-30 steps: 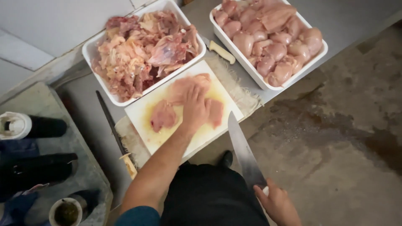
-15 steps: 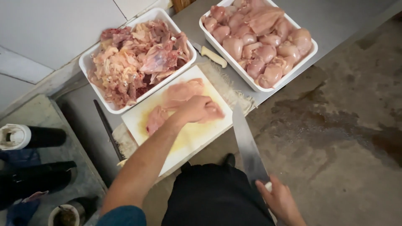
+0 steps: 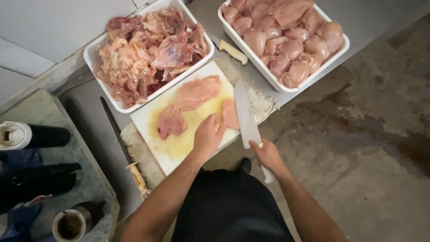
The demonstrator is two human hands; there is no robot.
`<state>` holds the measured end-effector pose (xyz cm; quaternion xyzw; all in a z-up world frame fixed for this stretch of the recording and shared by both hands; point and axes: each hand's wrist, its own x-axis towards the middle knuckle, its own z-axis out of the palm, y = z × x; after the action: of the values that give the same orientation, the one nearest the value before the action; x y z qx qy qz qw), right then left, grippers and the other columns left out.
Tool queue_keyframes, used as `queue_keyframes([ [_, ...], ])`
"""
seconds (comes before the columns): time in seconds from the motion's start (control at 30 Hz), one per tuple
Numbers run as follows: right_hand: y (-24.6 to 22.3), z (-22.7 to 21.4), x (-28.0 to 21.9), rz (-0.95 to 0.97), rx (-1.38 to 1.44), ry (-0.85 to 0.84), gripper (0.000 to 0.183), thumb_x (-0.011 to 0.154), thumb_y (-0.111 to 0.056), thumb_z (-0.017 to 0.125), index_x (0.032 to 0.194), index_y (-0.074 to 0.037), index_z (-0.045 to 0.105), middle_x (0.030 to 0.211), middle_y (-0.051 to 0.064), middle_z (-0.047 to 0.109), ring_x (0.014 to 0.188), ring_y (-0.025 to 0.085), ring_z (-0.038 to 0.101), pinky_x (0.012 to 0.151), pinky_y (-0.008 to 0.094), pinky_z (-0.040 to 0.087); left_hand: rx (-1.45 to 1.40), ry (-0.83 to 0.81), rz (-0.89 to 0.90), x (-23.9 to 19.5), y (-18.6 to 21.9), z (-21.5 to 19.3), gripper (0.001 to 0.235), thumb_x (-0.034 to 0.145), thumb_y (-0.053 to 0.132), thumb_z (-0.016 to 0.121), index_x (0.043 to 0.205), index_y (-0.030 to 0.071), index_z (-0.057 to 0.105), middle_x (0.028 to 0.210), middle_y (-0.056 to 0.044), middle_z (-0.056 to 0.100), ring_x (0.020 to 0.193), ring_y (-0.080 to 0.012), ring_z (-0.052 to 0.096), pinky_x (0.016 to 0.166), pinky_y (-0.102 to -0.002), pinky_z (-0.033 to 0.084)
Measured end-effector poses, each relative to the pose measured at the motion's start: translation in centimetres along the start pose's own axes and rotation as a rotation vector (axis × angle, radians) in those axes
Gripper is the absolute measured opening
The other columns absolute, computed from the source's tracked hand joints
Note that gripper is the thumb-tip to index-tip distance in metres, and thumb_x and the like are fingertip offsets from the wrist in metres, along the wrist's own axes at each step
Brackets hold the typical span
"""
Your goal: Trimming and slicing chicken breasts into fillets on a cutting board in a commercial kitchen setting.
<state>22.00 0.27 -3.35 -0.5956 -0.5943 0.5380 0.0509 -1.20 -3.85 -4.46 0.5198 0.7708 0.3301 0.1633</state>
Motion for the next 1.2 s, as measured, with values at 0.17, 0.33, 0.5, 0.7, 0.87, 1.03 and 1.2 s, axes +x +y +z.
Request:
queue_keyframes([
  [0.17, -2.1, -1.2, -0.2, 0.028, -0.082, -0.013, 0.048, 0.101, -0.041, 0.063, 0.107, 0.006, 0.067, 0.053, 0.012, 0.065, 0.043, 0.023, 0.065, 0.043, 0.036, 0.051, 0.100, 0.135, 0.476, 2.4, -0.4, 3.1, 0.074, 0.089, 0.048, 0.074, 0.134, -0.008, 0.057, 0.129, -0.031, 0.059, 0.125, -0.0471, 0.056, 0.105, -0.057, 0.046],
  [0.33, -1.8, -0.8, -0.5, 0.073, -0.146, -0.036, 0.055, 0.102, -0.044, 0.062, 0.113, 0.010, 0.066, 0.057, 0.014, 0.066, 0.047, 0.024, 0.067, 0.045, 0.037, 0.052, 0.303, 0.032, 0.392, 2.0, -0.3, 4.0, 0.089, 0.092, 0.059, 0.063, 0.145, -0.011, 0.048, 0.149, -0.034, 0.050, 0.144, -0.0467, 0.042, 0.116, -0.062, 0.033],
  [0.5, -0.9, 0.1, -1.3, 0.081, -0.110, -0.053, 0.055, 0.101, -0.045, 0.063, 0.112, 0.009, 0.068, 0.053, 0.012, 0.066, 0.044, 0.023, 0.067, 0.043, 0.036, 0.052, 0.305, -0.002, 0.320, 1.8, -0.4, 4.5, 0.099, 0.093, 0.071, 0.053, 0.151, -0.009, 0.041, 0.155, -0.033, 0.042, 0.150, -0.0451, 0.035, 0.122, -0.060, 0.024],
  [0.7, 0.6, 2.0, -2.4, 0.114, -0.103, -0.059, 0.052, 0.101, -0.044, 0.063, 0.109, 0.007, 0.069, 0.053, 0.012, 0.066, 0.042, 0.021, 0.065, 0.042, 0.033, 0.051, 0.315, 0.066, 0.348, 1.6, -0.4, 4.9, 0.100, 0.091, 0.071, 0.057, 0.149, -0.009, 0.042, 0.155, -0.033, 0.043, 0.150, -0.0450, 0.037, 0.122, -0.060, 0.025],
  [0.87, -1.4, 2.4, -4.2, 0.168, -0.130, -0.072, 0.060, 0.099, -0.052, 0.061, 0.107, 0.007, 0.067, 0.058, 0.017, 0.069, 0.048, 0.024, 0.071, 0.047, 0.036, 0.057, 0.328, -0.026, 0.313, 1.9, -0.7, 5.0, 0.104, 0.090, 0.072, 0.056, 0.152, -0.010, 0.038, 0.158, -0.033, 0.039, 0.152, -0.0451, 0.032, 0.123, -0.062, 0.021],
  [1.03, -1.8, 2.7, -5.6, 0.177, -0.233, -0.129, 0.065, 0.098, -0.061, 0.057, 0.101, 0.004, 0.066, 0.055, 0.015, 0.070, 0.055, 0.029, 0.075, 0.054, 0.042, 0.060, 0.336, -0.054, 0.302, 1.8, -0.9, 5.2, 0.106, 0.090, 0.074, 0.054, 0.154, -0.009, 0.035, 0.160, -0.033, 0.035, 0.154, -0.0446, 0.029, 0.124, -0.061, 0.018],
  [1.2, -0.9, 2.1, -6.3, 0.223, -0.175, -0.176, 0.059, 0.098, -0.050, 0.060, 0.118, 0.005, 0.065, 0.071, 0.021, 0.075, 0.056, 0.026, 0.076, 0.048, 0.034, 0.062, 0.312, -0.055, 0.296, 1.8, -1.2, 5.5, 0.108, 0.088, 0.075, 0.055, 0.152, -0.010, 0.037, 0.160, -0.033, 0.035, 0.154, -0.0444, 0.029, 0.124, -0.061, 0.018],
])
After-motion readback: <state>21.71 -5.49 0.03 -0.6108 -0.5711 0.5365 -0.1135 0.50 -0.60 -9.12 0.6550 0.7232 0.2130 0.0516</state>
